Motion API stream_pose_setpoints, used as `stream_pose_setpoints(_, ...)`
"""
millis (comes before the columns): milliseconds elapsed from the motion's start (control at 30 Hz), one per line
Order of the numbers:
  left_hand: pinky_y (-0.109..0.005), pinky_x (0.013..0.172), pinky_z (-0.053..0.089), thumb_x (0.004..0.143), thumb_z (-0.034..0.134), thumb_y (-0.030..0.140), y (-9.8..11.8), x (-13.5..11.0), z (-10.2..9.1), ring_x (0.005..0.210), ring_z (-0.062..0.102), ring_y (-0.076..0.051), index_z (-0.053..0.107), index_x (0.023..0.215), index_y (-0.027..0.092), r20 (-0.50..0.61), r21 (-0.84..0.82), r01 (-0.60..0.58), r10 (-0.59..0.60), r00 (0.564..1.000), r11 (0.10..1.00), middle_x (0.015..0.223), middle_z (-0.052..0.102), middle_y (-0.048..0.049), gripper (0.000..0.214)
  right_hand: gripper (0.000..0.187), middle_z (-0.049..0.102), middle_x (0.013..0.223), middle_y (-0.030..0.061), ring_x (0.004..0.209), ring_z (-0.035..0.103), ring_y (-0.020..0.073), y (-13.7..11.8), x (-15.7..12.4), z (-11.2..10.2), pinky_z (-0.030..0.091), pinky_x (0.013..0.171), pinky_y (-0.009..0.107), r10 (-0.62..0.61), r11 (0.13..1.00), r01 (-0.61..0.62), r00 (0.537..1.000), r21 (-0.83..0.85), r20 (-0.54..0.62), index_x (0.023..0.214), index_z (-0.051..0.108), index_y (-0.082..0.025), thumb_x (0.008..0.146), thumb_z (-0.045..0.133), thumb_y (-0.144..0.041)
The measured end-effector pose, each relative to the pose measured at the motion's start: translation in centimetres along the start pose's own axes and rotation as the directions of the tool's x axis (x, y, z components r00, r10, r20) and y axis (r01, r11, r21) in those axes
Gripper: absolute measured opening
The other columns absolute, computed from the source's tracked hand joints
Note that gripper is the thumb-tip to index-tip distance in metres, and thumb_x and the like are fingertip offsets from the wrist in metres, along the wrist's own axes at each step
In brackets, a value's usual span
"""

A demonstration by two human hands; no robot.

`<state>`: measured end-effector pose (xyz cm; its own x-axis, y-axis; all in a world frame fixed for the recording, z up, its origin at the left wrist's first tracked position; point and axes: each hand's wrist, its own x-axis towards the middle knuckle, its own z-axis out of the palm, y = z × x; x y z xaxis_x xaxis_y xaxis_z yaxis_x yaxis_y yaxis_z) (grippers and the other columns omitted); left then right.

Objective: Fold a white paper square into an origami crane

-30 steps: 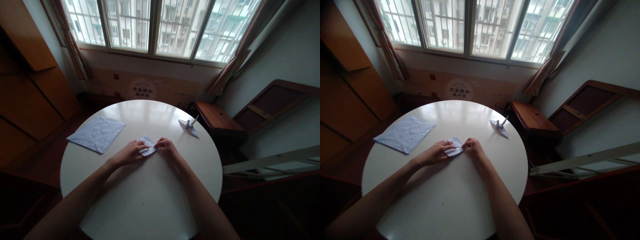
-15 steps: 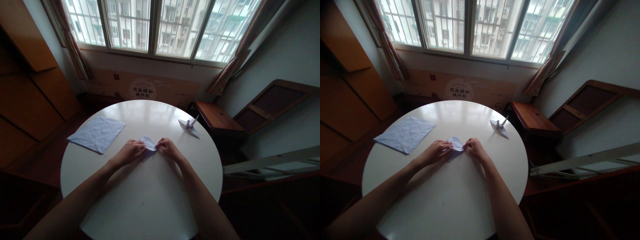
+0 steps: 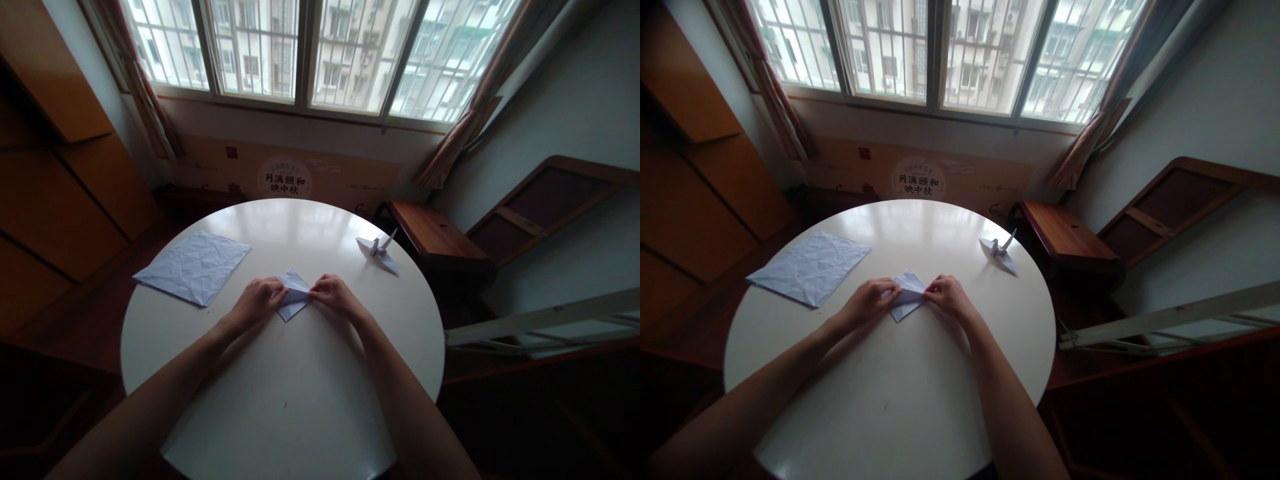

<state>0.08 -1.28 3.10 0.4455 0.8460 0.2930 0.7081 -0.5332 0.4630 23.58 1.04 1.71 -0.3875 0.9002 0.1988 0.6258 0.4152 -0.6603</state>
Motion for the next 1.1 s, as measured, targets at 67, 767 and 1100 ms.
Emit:
stream_pose_setpoints(67,-0.025,0.079,0.047,0.092,0.052,0.028,-0.4,0.0,0.3,0.086,0.066,-0.018,0.069,0.087,0.02,-0.014,-0.002,-0.001,0.001,1.0,1.0,0.092,0.07,-0.0044,0.019,0.005,0.065,0.079,0.0043,0.077,0.058,0.0153,0.0,0.1,0.3,0.043,0.074,0.026,0.007,0.999,-0.008,1.0,-0.032,-0.024,0.077,0.076,-0.019,0.078,0.073,-0.023)
stream_pose_setpoints(767,-0.031,0.087,0.048,0.087,0.054,0.011,-0.8,0.0,1.0,0.094,0.062,-0.019,0.069,0.104,0.021,-0.044,-0.044,-0.054,0.052,0.998,0.998,0.098,0.068,-0.0065,0.025,0.004,0.065,0.081,0.0029,0.084,0.052,0.0179,-0.6,0.2,1.2,0.037,0.079,0.03,0.044,0.974,-0.054,0.998,-0.222,-0.048,0.08,0.072,-0.022,0.079,0.071,-0.026)
stream_pose_setpoints(1100,-0.039,0.094,0.044,0.079,0.059,0.002,-1.2,-0.1,0.9,0.106,0.056,-0.022,0.067,0.115,0.033,0.083,0.121,-0.17,0.161,0.984,0.978,0.119,0.065,-0.0031,0.048,0.014,0.064,0.085,0.0044,0.079,0.06,0.0146,0.0,0.3,1.7,0.046,0.073,0.026,-0.056,0.998,0.062,0.98,0.028,-0.19,0.09,0.075,-0.021,0.083,0.064,-0.016)
